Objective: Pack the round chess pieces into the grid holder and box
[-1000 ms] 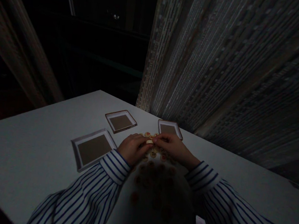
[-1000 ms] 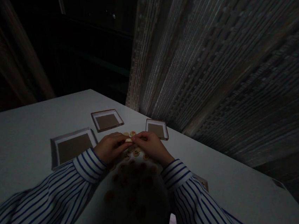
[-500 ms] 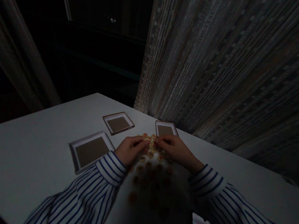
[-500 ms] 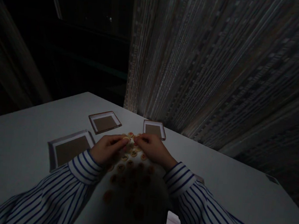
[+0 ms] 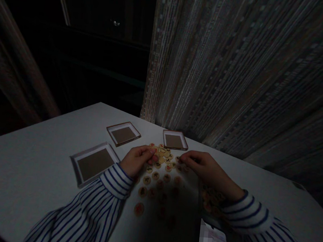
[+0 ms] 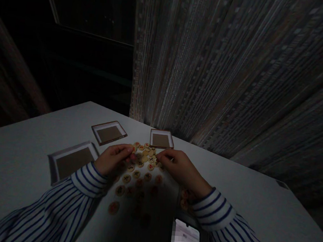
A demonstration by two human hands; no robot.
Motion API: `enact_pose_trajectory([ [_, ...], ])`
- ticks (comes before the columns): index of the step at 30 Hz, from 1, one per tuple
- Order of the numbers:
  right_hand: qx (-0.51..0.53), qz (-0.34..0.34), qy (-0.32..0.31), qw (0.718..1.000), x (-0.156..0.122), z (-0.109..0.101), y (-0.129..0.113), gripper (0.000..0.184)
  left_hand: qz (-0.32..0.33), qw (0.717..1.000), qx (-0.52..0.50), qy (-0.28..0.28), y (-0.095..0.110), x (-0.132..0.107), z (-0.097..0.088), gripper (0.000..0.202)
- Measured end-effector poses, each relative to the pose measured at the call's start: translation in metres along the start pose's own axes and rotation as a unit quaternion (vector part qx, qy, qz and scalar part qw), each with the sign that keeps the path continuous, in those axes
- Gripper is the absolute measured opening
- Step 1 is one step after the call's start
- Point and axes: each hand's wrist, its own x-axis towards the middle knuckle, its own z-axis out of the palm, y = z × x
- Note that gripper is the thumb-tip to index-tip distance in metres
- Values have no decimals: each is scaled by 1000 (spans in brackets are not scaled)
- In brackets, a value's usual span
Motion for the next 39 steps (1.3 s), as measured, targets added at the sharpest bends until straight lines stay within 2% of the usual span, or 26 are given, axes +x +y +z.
enact_pose_trajectory([
  [4,-44,-8,9,999,-27,-15,0,27,3,999,-19,46,5,0,-1,43],
  [8,-61,3,57,996,-56,-26,0,26,9,997,-24,77,8,-1,0,43],
  [14,-82,-4,98,992,-83,-42,1,24,21,995,-6,100,6,-3,4,45],
  [18,-95,-22,100,990,-88,-49,1,24,23,996,10,84,6,-8,11,44],
  [24,-136,-54,97,984,-96,-61,0,25,23,999,-2,27,22,-28,40,36],
  [29,-175,-61,101,977,-104,-75,1,26,10,1000,0,-3,38,-41,74,50],
  [34,-197,-67,104,973,-111,-83,2,26,19,1000,-1,-21,46,-43,105,48],
  [39,-213,-68,112,968,-118,-90,1,25,28,999,8,-37,48,-40,127,40],
])
